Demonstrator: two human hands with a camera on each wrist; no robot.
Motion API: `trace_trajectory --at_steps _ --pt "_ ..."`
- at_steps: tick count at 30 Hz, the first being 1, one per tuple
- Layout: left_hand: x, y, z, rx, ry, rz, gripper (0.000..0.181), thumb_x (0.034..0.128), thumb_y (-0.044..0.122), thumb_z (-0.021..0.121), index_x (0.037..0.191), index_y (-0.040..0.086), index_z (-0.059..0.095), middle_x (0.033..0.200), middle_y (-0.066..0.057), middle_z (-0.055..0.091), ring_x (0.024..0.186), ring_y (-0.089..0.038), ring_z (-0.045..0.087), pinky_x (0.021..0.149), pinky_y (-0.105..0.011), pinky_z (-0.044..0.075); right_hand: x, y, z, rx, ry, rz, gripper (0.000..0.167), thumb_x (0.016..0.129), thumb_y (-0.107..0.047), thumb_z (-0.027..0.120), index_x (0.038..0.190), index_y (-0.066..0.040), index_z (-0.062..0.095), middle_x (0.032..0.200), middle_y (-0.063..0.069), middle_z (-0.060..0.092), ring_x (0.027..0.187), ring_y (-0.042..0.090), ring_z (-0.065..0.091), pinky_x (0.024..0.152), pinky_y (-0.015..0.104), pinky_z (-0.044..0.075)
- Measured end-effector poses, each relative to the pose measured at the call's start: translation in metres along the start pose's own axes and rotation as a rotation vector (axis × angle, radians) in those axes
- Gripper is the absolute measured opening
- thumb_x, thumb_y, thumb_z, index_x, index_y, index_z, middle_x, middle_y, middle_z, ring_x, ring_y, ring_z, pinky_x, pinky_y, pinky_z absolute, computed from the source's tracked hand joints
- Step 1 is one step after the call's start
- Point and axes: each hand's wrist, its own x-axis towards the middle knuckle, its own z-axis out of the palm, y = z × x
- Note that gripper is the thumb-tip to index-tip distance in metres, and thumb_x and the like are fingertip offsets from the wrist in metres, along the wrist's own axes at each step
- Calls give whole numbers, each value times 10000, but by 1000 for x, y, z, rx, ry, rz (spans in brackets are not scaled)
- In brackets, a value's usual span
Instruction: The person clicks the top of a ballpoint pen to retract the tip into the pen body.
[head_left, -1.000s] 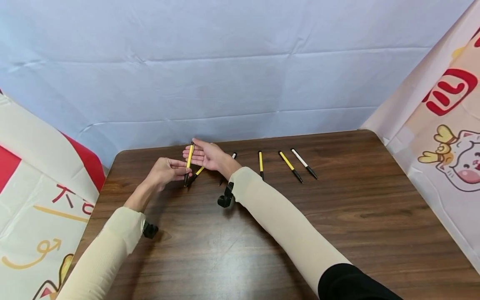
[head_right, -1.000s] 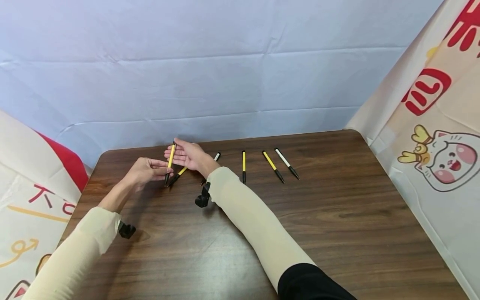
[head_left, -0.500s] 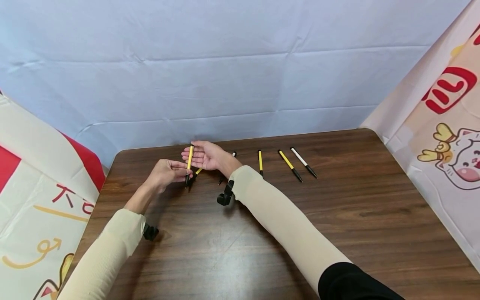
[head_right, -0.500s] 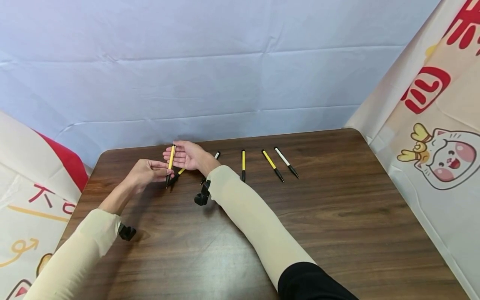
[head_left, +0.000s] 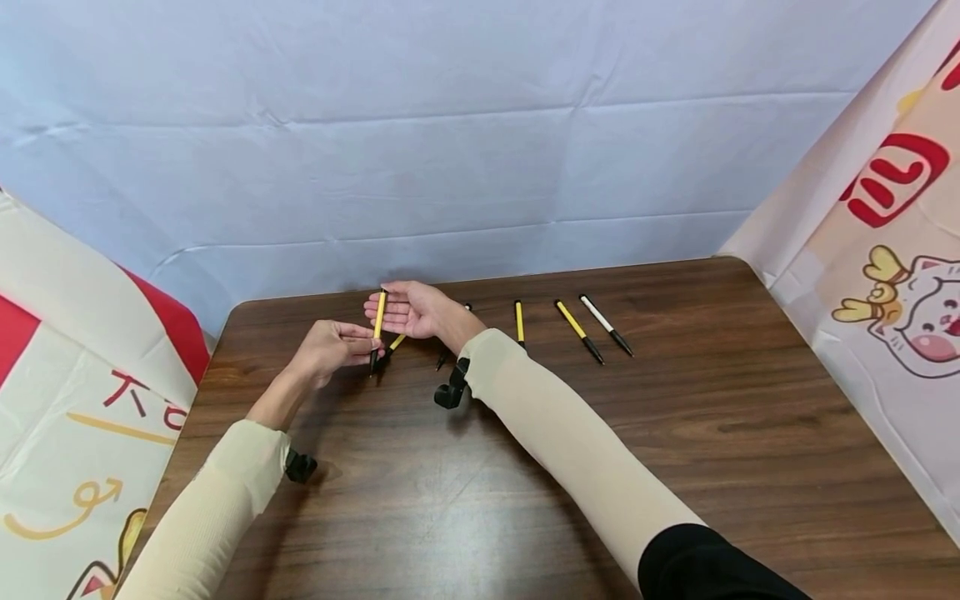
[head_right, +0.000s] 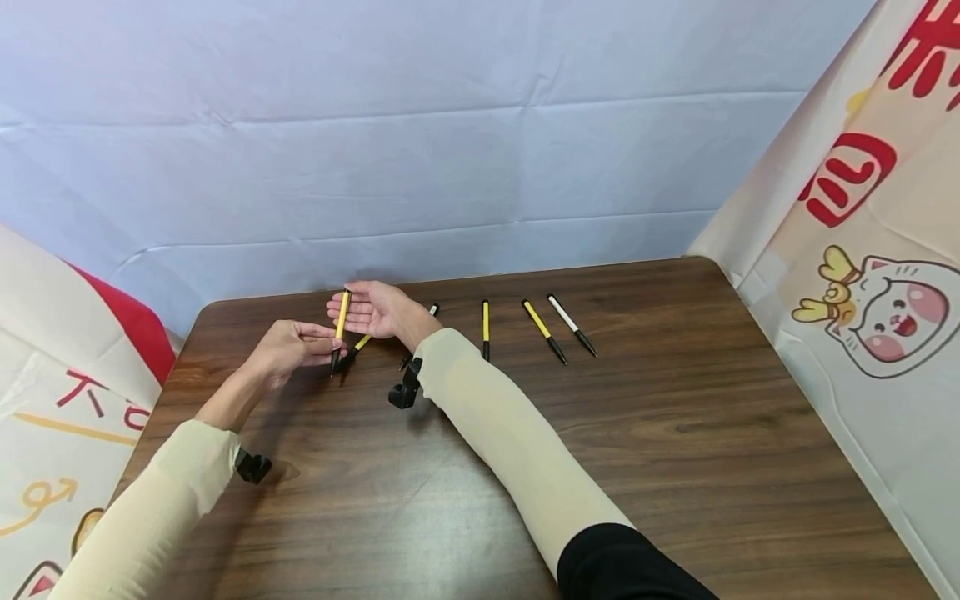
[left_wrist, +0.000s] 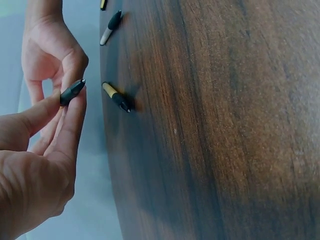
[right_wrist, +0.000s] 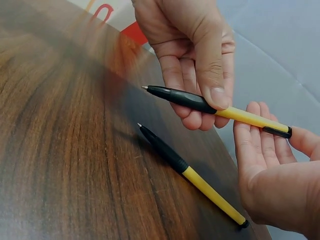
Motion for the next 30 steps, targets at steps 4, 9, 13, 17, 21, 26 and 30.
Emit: trace_trajectory --at_steps 4,9,13,17,21,26,30 --pt "0 1 1 5 -5 -6 406 1013 -74 655 1339 -276 522 922 -63 800 885 -144 784 829 -281 642 -2 0 1 26 23 9 347 1092 -232 618 1297 32 711 1367 186 696 1354 295 625 1173 420 479" --pt "-1 2 1 26 -4 -8 401 1008 -70 666 1331 -268 535 937 -79 802 909 -162 786 821 -277 644 -4 0 -2 58 20 19 325 1086 -218 626 1268 32 726 1337 179 712 1348 290 629 1164 420 488" --pt "-2 2 3 32 6 -5 385 1000 -74 676 1304 -274 552 922 -84 799 859 -141 782 817 -285 645 -5 2 -2 76 22 19 375 1071 -198 647 1370 27 673 1334 181 715 1339 293 635 1162 423 490" --pt "-4 1 4 36 21 -11 370 990 -80 687 1283 -273 568 897 -83 795 827 -143 783 810 -298 648 -6 5 0 89 22 23 335 1061 -167 659 1325 34 703 1300 182 732 1322 300 647 1155 430 497" --pt "-5 -2 3 32 18 -7 368 991 -83 684 1285 -272 568 906 -86 796 849 -163 788 812 -305 649 -7 6 0 83 23 23 264 1061 -159 660 1208 41 748 1282 183 738 1314 299 653 1147 430 504" --pt "-6 -5 2 21 11 6 373 996 -76 681 1293 -269 564 929 -80 799 895 -184 793 816 -302 649 -8 7 2 57 13 15 362 1074 -204 659 1350 28 684 1308 188 726 1329 299 643 1156 433 496" --pt "-9 -8 -2 26 5 -3 385 1007 -58 677 1313 -258 558 934 -58 803 880 -149 788 808 -292 649 -10 7 5 20 2 10 455 1082 -234 650 1454 24 603 1370 201 690 1352 307 625 1166 444 485"
